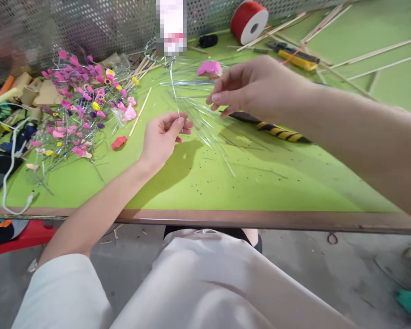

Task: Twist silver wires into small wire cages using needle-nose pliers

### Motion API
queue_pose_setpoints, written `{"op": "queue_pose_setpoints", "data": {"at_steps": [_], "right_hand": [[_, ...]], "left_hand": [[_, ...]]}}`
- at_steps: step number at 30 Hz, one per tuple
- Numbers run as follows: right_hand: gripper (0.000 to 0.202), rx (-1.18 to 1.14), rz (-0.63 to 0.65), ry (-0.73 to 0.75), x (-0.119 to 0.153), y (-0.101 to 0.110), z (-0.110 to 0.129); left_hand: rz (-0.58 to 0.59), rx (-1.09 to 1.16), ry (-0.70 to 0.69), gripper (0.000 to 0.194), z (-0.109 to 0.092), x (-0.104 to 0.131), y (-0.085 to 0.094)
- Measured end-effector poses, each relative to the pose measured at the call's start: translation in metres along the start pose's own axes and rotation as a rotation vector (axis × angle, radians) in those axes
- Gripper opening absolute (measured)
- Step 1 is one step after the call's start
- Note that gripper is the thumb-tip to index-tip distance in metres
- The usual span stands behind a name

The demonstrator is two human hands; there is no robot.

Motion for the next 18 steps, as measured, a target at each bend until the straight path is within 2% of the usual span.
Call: {"op": "queue_pose_setpoints", "data": {"at_steps": [2,4,8,13,18], "right_hand": [[0.022,-0.145,-0.082,0.075,0.028,-0.006,0.000],[0.022,-0.276,-0.094,0.120,0.044,-0.013,-0.002],[0.022,-0.368,-0.114,0.200,0.045,-0.014,-0.009],[0.022,-0.239,-0.225,0.200,0.038,-0.002,-0.027],[0.022,-0.048,-0.194,0.218,0.047,-0.008,-0.038]], "left_hand": [[0.064,0.031,0.029,0.016,-0.005,0.000,-0.018],[0.113,0.056,0.034,0.012,-0.008,-0.001,-0.036],[0.147,0.086,-0.020,0.017,-0.005,-0.008,-0.060],[0.196,0.142,-0.100,0.014,0.005,-0.015,-0.065],[0.240,0.170,-0.136,0.013,0.011,-0.013,-0.061]]}}
Point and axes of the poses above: each hand's wrist, its own x-axis away from the middle knuckle, its own y-axis out of the back of the hand, z = x × y, the point moved 3 cm from there along -x, towards the middle knuckle, and after that the axes turned 10 degrees about z, right-handed, at the moved point
